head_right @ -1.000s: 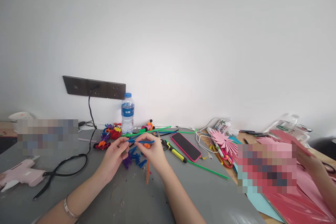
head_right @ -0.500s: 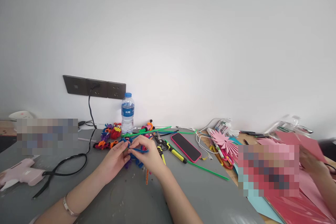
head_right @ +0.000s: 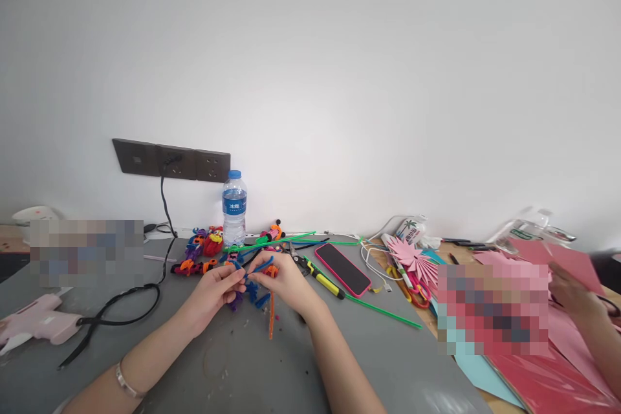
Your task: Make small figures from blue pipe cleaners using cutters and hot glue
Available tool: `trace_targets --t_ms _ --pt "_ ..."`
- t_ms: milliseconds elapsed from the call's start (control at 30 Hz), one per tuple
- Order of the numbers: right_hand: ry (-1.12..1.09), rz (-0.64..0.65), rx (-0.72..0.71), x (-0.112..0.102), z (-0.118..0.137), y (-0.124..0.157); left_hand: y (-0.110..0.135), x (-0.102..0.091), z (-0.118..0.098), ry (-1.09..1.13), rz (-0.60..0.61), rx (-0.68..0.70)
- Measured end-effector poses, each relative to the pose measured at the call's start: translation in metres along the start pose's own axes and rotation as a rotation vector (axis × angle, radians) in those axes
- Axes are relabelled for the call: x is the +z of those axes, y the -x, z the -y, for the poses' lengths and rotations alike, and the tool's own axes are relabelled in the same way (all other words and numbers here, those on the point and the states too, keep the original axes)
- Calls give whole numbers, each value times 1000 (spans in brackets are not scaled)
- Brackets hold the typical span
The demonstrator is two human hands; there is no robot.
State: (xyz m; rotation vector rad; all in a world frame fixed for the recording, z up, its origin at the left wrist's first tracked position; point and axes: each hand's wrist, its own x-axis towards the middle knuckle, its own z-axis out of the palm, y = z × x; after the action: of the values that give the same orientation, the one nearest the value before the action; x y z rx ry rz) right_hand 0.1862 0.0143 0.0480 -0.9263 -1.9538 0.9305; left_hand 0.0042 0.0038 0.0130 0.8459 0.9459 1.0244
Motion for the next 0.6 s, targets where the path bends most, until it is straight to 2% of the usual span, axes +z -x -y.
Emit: trace_targets --t_ms 167,300,400,467,600 --pt "-52 5 6 -3 -5 0 -1 -3 0 -118 62 -5" --pt "-170 128 63 -8 -5 4 2 -3 -2 -187 224 -36" --pt "-243 199 48 -13 -3 5 6 0 -2 -132 327 -83" --pt "-262 208 47 -14 -2 5 7 2 -1 -45 311 -83" --pt "-193 155 69 -12 -3 2 4 3 3 114 176 -61"
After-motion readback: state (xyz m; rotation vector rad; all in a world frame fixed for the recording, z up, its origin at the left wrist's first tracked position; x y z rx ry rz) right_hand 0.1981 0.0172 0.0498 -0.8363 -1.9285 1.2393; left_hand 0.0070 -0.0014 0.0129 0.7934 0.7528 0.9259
